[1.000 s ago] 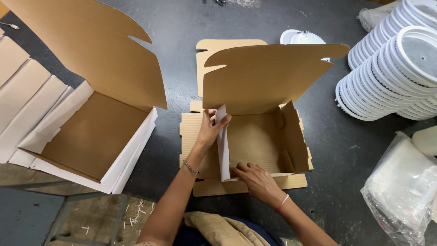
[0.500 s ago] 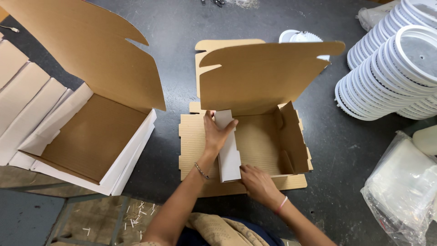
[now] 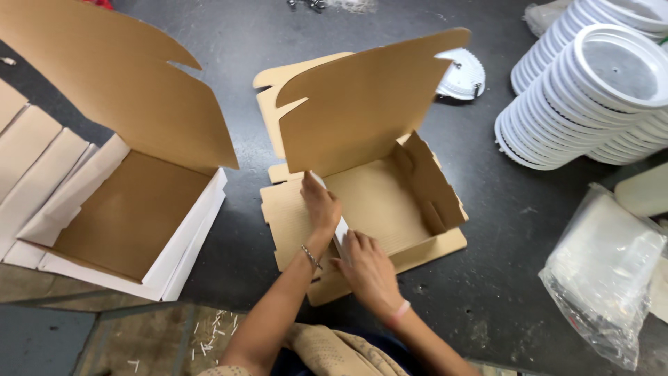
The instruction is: The person folds a flat cardboard blank into an open box on the workbench, inserts a white inner box, and folds the flaps closed. They then handle white round panel discs, placing them on the bench and wrapping one in a clear plastic bag.
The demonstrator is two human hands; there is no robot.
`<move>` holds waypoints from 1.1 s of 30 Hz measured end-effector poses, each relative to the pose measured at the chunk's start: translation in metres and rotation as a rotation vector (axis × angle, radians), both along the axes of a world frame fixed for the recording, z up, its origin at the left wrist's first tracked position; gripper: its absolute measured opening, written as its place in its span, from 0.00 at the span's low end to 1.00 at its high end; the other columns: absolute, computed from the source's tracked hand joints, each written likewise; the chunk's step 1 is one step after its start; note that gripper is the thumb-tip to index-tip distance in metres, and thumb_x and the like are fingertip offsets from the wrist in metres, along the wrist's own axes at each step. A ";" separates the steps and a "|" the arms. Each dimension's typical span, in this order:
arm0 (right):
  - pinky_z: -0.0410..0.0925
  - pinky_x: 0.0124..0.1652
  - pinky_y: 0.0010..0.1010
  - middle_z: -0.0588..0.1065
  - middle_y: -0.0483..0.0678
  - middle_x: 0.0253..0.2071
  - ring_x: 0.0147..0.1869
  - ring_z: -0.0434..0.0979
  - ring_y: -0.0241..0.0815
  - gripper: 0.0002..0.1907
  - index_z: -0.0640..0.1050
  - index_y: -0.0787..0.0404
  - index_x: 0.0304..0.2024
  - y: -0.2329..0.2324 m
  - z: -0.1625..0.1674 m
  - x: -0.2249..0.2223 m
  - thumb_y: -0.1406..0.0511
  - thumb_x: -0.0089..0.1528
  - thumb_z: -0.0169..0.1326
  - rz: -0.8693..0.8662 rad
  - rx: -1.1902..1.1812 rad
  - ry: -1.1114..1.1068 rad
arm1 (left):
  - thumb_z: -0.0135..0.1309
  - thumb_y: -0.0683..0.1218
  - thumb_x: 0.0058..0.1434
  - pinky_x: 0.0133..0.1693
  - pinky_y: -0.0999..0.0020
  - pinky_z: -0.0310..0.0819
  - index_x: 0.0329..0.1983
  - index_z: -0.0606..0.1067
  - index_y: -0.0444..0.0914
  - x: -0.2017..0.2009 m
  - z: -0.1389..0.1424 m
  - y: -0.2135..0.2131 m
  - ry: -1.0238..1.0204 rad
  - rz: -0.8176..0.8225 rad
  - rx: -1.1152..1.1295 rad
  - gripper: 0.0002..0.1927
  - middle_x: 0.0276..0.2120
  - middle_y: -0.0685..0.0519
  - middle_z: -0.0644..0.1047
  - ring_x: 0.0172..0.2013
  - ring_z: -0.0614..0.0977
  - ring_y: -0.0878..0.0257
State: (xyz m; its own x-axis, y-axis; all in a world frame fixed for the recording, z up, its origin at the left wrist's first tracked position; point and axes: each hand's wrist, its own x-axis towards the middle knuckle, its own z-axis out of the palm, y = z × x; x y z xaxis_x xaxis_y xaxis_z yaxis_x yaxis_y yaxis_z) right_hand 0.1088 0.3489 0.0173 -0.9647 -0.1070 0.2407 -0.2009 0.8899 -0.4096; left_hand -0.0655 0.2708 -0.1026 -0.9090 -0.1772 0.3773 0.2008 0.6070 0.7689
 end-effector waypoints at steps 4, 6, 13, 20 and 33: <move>0.70 0.50 0.42 0.73 0.56 0.56 0.56 0.74 0.56 0.30 0.69 0.68 0.60 0.001 -0.011 -0.014 0.71 0.54 0.55 -0.115 0.054 -0.134 | 0.54 0.40 0.60 0.64 0.40 0.50 0.70 0.50 0.24 0.020 0.010 -0.010 0.009 -0.036 0.075 0.39 0.64 0.24 0.59 0.63 0.61 0.30; 0.71 0.50 0.42 0.73 0.56 0.54 0.56 0.74 0.56 0.30 0.69 0.67 0.59 0.026 -0.011 -0.008 0.72 0.53 0.54 -0.117 0.074 -0.205 | 0.58 0.45 0.62 0.61 0.42 0.55 0.67 0.55 0.27 0.060 0.028 -0.029 -0.067 -0.075 0.144 0.36 0.61 0.27 0.62 0.60 0.64 0.33; 0.72 0.48 0.42 0.75 0.50 0.46 0.53 0.77 0.52 0.26 0.74 0.57 0.55 0.092 -0.010 0.003 0.74 0.54 0.55 -0.163 0.143 -0.139 | 0.58 0.45 0.64 0.60 0.54 0.68 0.57 0.71 0.32 0.157 0.093 -0.019 0.084 -0.762 -0.036 0.21 0.54 0.41 0.73 0.59 0.74 0.45; 0.71 0.47 0.40 0.73 0.51 0.40 0.49 0.76 0.52 0.19 0.75 0.61 0.42 0.085 -0.016 -0.010 0.69 0.48 0.60 -0.166 0.168 -0.064 | 0.69 0.48 0.42 0.52 0.54 0.70 0.37 0.75 0.36 0.066 0.085 -0.008 0.130 -0.713 -0.597 0.21 0.39 0.46 0.77 0.47 0.78 0.48; 0.72 0.42 0.45 0.76 0.50 0.37 0.46 0.79 0.53 0.07 0.75 0.57 0.36 0.108 -0.009 -0.024 0.64 0.56 0.56 -0.046 0.117 -0.261 | 0.66 0.48 0.49 0.34 0.52 0.74 0.22 0.74 0.39 0.039 0.044 0.003 0.203 -0.882 -0.530 0.12 0.26 0.51 0.76 0.31 0.81 0.50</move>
